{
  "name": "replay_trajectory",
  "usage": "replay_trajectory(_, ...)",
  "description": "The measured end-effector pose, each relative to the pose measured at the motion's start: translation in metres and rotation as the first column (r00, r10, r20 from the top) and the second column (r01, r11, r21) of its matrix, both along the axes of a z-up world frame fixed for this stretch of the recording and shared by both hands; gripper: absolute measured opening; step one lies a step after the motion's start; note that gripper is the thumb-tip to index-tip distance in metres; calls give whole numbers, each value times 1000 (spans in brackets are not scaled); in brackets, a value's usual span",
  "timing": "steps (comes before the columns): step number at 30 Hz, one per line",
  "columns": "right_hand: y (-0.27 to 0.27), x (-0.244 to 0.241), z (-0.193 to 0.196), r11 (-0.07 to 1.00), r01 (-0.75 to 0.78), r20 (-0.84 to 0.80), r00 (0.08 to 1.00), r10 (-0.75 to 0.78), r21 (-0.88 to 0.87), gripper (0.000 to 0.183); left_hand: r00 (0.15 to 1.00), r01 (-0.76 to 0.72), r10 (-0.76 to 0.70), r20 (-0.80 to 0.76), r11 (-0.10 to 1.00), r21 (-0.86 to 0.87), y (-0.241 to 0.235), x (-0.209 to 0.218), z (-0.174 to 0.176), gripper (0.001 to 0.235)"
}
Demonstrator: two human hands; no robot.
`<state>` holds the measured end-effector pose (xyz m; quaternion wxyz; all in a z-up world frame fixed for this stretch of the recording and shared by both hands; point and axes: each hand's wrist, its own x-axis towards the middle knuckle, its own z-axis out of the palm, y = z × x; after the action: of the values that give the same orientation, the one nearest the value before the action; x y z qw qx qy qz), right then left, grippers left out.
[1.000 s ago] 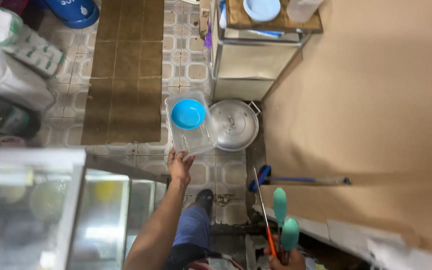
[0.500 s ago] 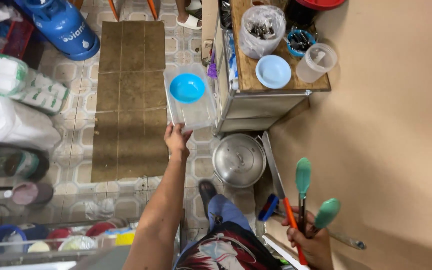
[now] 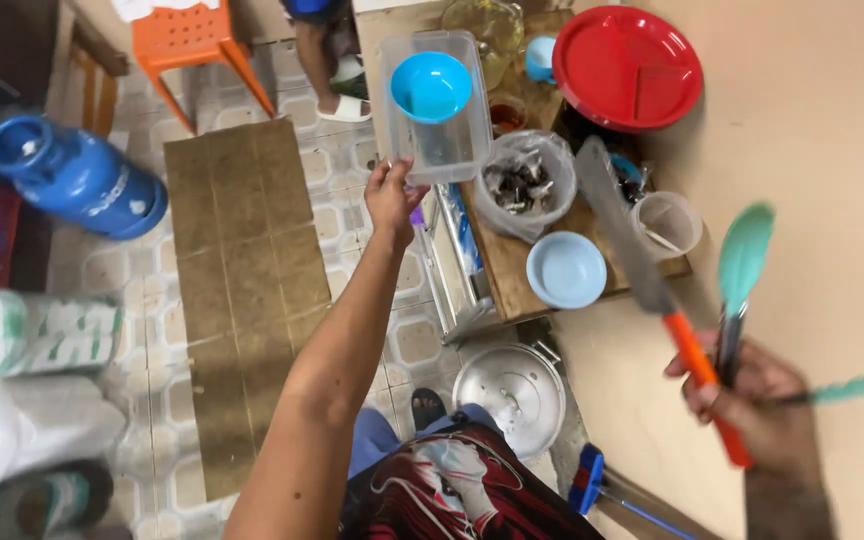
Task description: The person uses tongs to transfer marinated meat pieces from a white container into a wok filled with hot oil. They then stir the meat in the oil to cook it.
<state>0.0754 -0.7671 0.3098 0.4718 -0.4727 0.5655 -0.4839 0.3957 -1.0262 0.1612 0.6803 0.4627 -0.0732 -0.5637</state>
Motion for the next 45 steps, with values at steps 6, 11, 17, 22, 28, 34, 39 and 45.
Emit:
replay_trajectory(6, -168, 14, 45, 993, 19, -146, 989, -2, 114, 50, 990, 119, -125, 64, 989, 90, -121, -8, -3, 34)
replay_trajectory(11, -293, 45, 32, 995, 58, -99, 993, -65, -75, 42, 981, 194, -196, 10, 979, 69, -212, -13, -40, 46)
replay_trajectory(17, -443, 54, 15, 980, 199, -157, 968, -195, 11, 34, 962, 271, -269, -44, 962, 44, -260, -17, -45, 58)
replay_trajectory(22, -572, 34, -15, 989, 141, -141, 981, -134, 46, 22, 924, 381, -383, -22, 923, -49, -276, -14, -49, 51)
replay_trajectory(28, -736, -12, -110, 980, -2, 36, 999, -5, 201, 33, 814, 570, -562, -147, 822, 7, -271, 19, -54, 49)
replay_trajectory(34, -797, 20, -100, 958, 256, 20, 965, -261, 131, 11, 734, 679, -677, -48, 730, 77, -279, 44, -33, 59)
replay_trajectory(39, -821, 27, -101, 947, 226, 44, 969, -242, 230, 25, 762, 630, -647, -20, 734, 254, -282, 75, -32, 59)
replay_trajectory(45, -862, 13, -139, 934, 150, 200, 954, -223, 324, 11, 791, 592, -607, -72, 732, 336, -293, 83, -37, 56)
